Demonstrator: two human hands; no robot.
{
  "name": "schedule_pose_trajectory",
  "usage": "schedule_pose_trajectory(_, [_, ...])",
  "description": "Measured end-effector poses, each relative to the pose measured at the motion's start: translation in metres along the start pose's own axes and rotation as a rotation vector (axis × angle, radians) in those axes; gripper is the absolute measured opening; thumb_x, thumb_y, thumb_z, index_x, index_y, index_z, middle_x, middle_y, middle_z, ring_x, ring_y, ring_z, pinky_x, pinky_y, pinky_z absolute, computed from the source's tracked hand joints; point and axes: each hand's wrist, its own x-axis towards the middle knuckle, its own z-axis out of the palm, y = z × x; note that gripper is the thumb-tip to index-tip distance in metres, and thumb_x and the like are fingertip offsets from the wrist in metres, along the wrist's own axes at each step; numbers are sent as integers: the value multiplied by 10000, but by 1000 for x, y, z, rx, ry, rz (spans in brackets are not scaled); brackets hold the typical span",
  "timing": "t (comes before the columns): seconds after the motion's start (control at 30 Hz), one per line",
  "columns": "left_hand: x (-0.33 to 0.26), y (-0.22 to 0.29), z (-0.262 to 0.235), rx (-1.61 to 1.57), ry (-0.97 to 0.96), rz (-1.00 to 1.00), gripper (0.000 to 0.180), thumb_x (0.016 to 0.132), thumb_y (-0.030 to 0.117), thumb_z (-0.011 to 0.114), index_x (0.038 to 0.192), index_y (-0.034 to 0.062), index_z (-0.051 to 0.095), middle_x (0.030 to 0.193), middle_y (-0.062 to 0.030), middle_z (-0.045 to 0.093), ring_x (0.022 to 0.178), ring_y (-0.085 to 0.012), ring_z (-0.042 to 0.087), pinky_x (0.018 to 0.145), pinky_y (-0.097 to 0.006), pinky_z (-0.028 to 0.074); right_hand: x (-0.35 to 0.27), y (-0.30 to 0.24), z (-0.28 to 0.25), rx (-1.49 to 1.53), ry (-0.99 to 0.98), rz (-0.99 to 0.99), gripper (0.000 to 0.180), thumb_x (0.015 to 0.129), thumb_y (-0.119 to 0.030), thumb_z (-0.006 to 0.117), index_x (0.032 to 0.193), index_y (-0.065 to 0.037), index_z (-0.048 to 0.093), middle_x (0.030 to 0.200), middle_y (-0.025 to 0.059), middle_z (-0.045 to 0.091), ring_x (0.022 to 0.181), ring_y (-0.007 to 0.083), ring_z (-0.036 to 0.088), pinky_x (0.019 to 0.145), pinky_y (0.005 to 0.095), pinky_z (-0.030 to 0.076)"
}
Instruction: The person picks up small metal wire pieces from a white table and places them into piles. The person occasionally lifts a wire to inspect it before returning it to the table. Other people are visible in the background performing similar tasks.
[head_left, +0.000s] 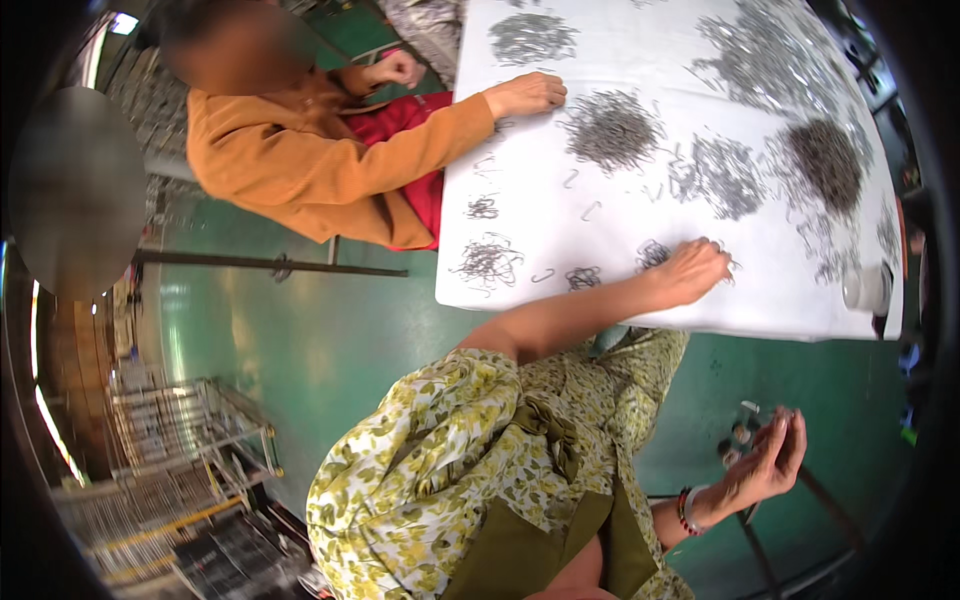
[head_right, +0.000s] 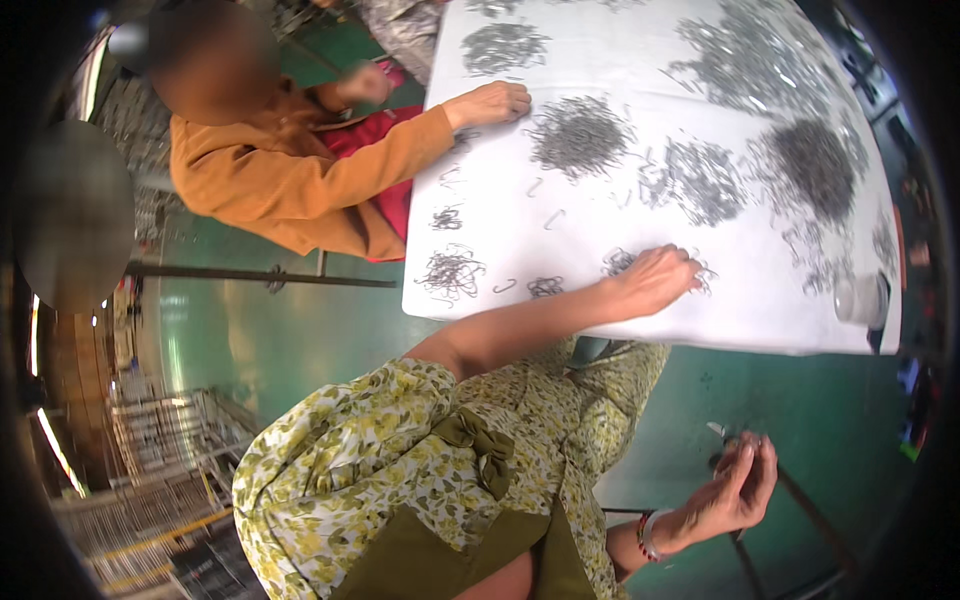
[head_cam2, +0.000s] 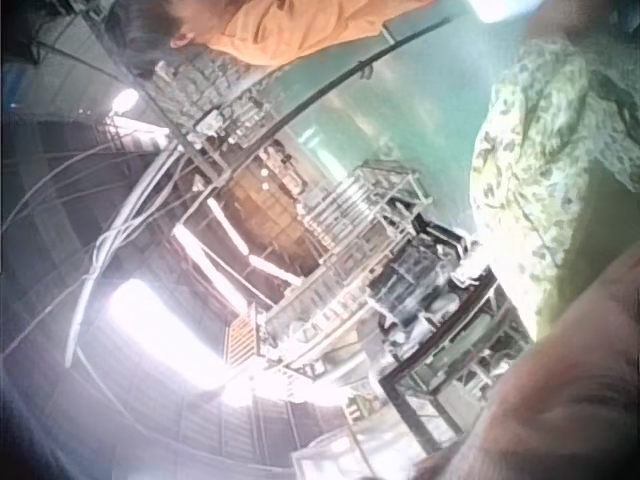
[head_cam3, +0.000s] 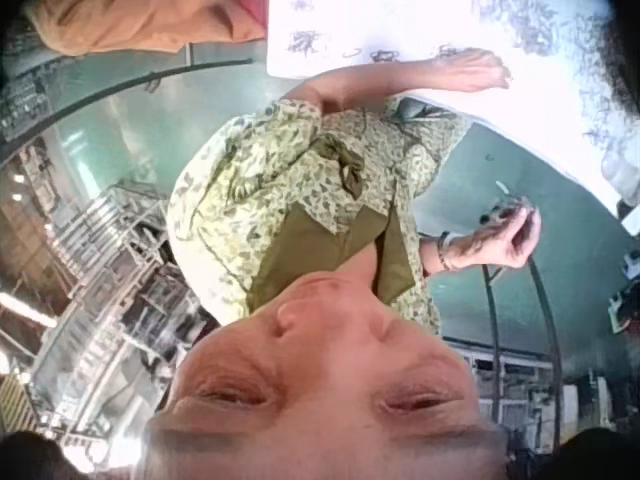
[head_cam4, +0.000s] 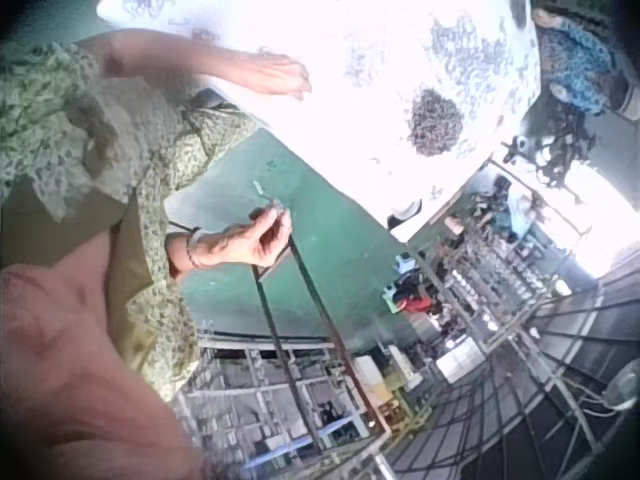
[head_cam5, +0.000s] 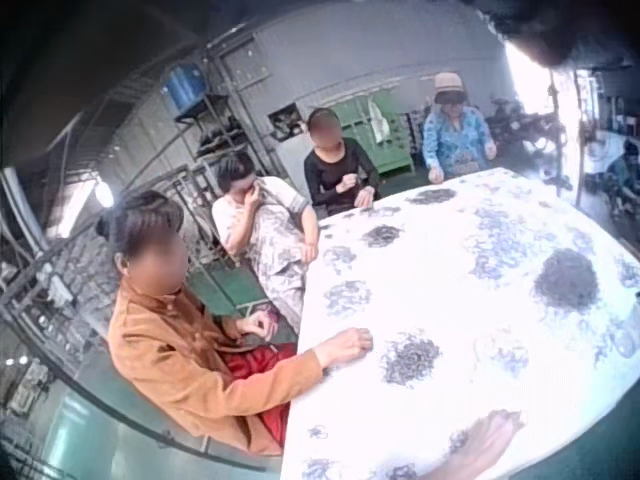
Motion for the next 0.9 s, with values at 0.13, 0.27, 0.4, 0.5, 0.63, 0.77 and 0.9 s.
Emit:
schedule_pose_trajectory(0.13, [-75, -45, -64, 40, 291, -24, 179, 865, 234, 583, 893, 82, 672, 899, -86, 652, 908, -265, 596, 767, -374, 494, 3, 6, -6, 37, -147, -66, 203, 878, 5, 609, 1072, 62, 619, 948, 150, 644, 690, 106, 542, 536, 188, 387])
schedule_pose_trajectory(0.27, [-159, -136, -125, 178, 495, -473, 81, 784, 88, 660, 841, 36, 685, 852, -144, 664, 780, -285, 640, 738, -363, 509, 10, 2, 0, 22, -163, -61, 198, 875, 12, 609, 1067, 60, 622, 950, 143, 638, 691, 98, 534, 533, 184, 381])
schedule_pose_trajectory(0.4, [-190, -203, -171, 260, 582, -509, 121, 777, 59, 661, 886, 40, 708, 842, -166, 661, 781, -311, 644, 731, -369, 506, 12, 1, 6, 46, -200, -90, 190, 872, 16, 612, 1057, 61, 622, 956, 139, 633, 685, 95, 524, 523, 188, 369])
schedule_pose_trajectory(0.5, [-188, -219, -193, 246, 605, -609, 130, 778, 87, 673, 889, 34, 715, 862, -175, 667, 790, -306, 652, 727, -364, 505, 10, -4, 12, 27, -219, -110, 183, 873, 11, 613, 1049, 61, 623, 958, 140, 633, 676, 92, 513, 518, 190, 359])
schedule_pose_trajectory(0.63, [-183, -234, -195, 208, 455, -636, 140, 764, 115, 697, 879, 39, 719, 802, -163, 679, 775, -305, 665, 720, -370, 508, 4, -11, 15, -17, -180, -127, 176, 874, 7, 613, 1043, 57, 625, 945, 142, 638, 667, 94, 509, 512, 192, 341])
schedule_pose_trajectory(0.77, [-175, -223, -195, 279, 312, -660, 137, 762, 132, 693, 875, 61, 722, 818, -164, 678, 761, -320, 661, 718, -400, 516, 2, -13, 16, -17, -172, -130, 185, 870, 8, 618, 1049, 56, 626, 931, 144, 644, 667, 99, 521, 504, 196, 328])
schedule_pose_trajectory(0.9, [-175, -227, -181, 456, 239, -628, 136, 779, 156, 656, 855, 61, 717, 849, -172, 675, 783, -338, 656, 724, -428, 521, 2, -9, 17, -8, -164, -119, 208, 869, 12, 619, 1071, 59, 622, 928, 151, 644, 656, 99, 517, 506, 199, 343])
